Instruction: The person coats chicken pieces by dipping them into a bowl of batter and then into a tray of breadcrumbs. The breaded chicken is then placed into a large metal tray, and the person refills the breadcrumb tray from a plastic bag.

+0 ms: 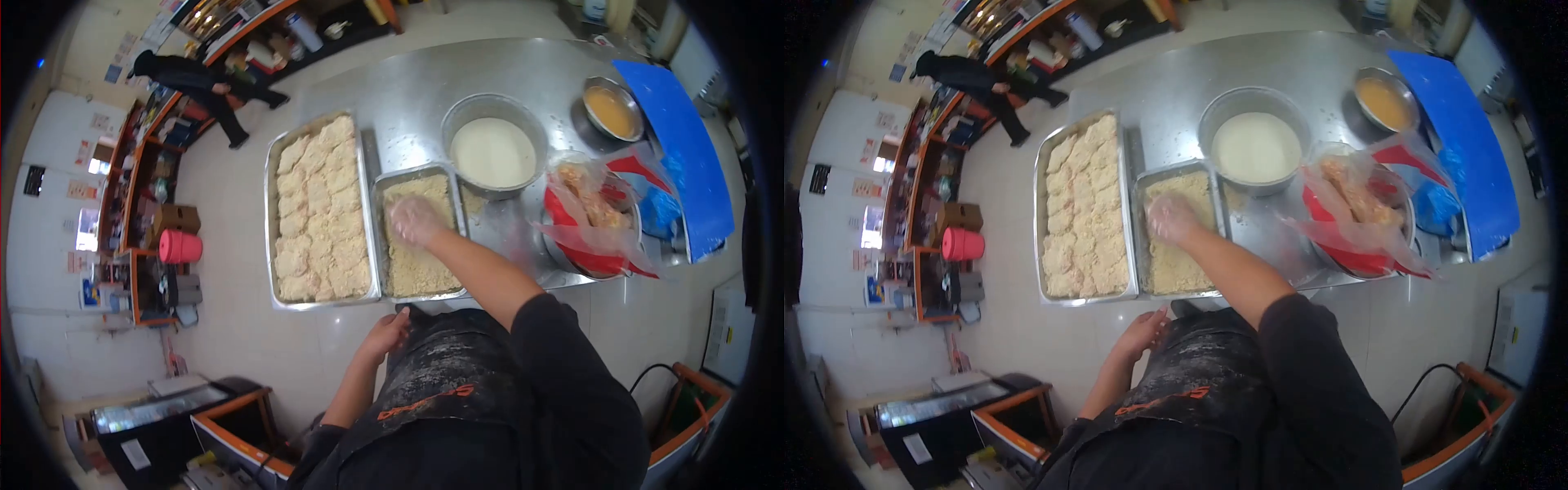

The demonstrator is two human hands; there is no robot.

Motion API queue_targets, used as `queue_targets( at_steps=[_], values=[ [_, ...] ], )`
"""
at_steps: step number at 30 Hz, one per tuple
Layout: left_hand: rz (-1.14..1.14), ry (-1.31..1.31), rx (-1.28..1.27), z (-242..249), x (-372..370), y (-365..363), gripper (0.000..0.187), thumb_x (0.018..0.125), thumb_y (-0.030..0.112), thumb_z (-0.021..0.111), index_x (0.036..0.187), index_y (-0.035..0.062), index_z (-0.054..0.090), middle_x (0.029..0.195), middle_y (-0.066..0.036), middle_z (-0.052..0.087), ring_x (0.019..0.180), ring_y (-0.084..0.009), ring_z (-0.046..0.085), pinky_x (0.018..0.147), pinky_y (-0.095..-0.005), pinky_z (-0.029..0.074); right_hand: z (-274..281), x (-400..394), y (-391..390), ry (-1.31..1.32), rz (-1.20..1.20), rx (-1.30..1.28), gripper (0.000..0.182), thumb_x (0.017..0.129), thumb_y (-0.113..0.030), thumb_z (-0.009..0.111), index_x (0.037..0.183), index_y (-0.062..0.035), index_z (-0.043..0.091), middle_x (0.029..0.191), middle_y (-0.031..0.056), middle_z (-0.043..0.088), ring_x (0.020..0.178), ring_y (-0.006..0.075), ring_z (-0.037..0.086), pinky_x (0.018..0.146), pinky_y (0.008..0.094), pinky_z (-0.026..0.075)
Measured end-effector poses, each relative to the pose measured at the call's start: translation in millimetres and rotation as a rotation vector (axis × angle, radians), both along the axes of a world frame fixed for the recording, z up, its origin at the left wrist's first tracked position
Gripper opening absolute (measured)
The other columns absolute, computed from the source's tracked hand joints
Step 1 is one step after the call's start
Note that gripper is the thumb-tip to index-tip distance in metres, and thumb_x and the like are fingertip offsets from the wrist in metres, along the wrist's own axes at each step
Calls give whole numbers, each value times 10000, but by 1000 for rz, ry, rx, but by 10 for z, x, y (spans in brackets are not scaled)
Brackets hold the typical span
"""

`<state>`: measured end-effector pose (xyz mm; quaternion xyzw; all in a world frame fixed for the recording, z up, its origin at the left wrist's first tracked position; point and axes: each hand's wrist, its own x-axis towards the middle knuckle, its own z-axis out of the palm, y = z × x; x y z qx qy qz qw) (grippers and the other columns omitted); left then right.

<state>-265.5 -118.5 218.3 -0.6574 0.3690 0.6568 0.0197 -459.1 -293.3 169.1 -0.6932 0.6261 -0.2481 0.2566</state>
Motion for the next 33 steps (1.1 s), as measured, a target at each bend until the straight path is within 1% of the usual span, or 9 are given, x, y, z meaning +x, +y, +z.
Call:
queue_targets(
  at_steps=[7, 10, 12, 14, 16, 23, 28, 29, 33],
  values=[
    [608, 352, 31, -450, -75, 84, 401, 979, 437, 538, 1133, 69, 484, 911, -74, 575, 701, -179, 555, 597, -305, 442, -194, -89, -554, 265, 404, -112, 156, 778, -85, 555, 763, 37, 650, 880, 269, 646, 798, 372, 664, 733, 422, 539],
    [661, 348, 20, -494, -104, 65, 382, 989, 421, 526, 1123, 65, 480, 909, -71, 577, 713, -179, 560, 616, -305, 444, -50, -153, -443, -25, 225, 101, 127, 750, -63, 581, 781, 31, 661, 870, 250, 659, 805, 367, 667, 739, 426, 540],
    [680, 375, 0, -489, -96, 57, 381, 992, 417, 522, 1125, 63, 476, 908, -70, 578, 713, -178, 563, 616, -305, 443, 66, -20, -107, -243, 198, 282, 137, 739, -72, 599, 806, 25, 671, 855, 249, 660, 828, 362, 672, 750, 443, 536],
    [683, 389, -29, -480, -99, 24, 364, 996, 414, 520, 1095, 66, 480, 887, -60, 582, 700, -170, 568, 601, -299, 443, -144, 193, 113, 276, 547, 57, 145, 742, -66, 588, 819, 25, 672, 864, 260, 656, 864, 358, 674, 750, 447, 535],
    [667, 387, -50, -474, -110, 31, 338, 999, 411, 518, 1034, 75, 493, 845, -41, 589, 672, -155, 575, 571, -288, 444, -56, 390, 442, 341, 526, -35, 130, 749, -28, 555, 789, 37, 661, 843, 270, 651, 837, 362, 678, 720, 443, 538],
    [631, 320, -95, -556, -48, -2, 375, 1007, 416, 489, 1070, 47, 488, 873, -63, 594, 662, -159, 575, 552, -294, 442, -35, 83, 419, -64, 261, -64, 145, 738, -128, 622, 786, 0, 671, 768, 239, 641, 740, 353, 659, 698, 426, 530],
    [630, 343, -99, -438, -56, 2, 481, 988, 475, 489, 1166, 28, 480, 899, -84, 604, 654, -169, 575, 537, -298, 445, 1164, 222, 103, -488, 76, 253, 240, 738, -234, 669, 799, -3, 657, 732, 209, 621, 691, 271, 637, 690, 384, 520],
    [605, 324, -93, -422, -45, 11, 533, 977, 498, 492, 1237, 33, 466, 940, -97, 605, 674, -171, 582, 559, -295, 461, 1189, 436, -37, -483, 145, 218, 256, 772, -290, 677, 807, -36, 688, 749, 125, 673, 698, 207, 646, 682, 357, 520],
    [492, 199, -142, -167, -18, 128, 541, 973, 488, 504, 1272, 39, 461, 998, -103, 601, 715, -168, 583, 595, -295, 479, 1083, 1237, -589, -281, 287, 194, 228, 767, -216, 596, 775, -7, 686, 781, 194, 667, 741, 297, 653, 720, 398, 524]
  ],
)
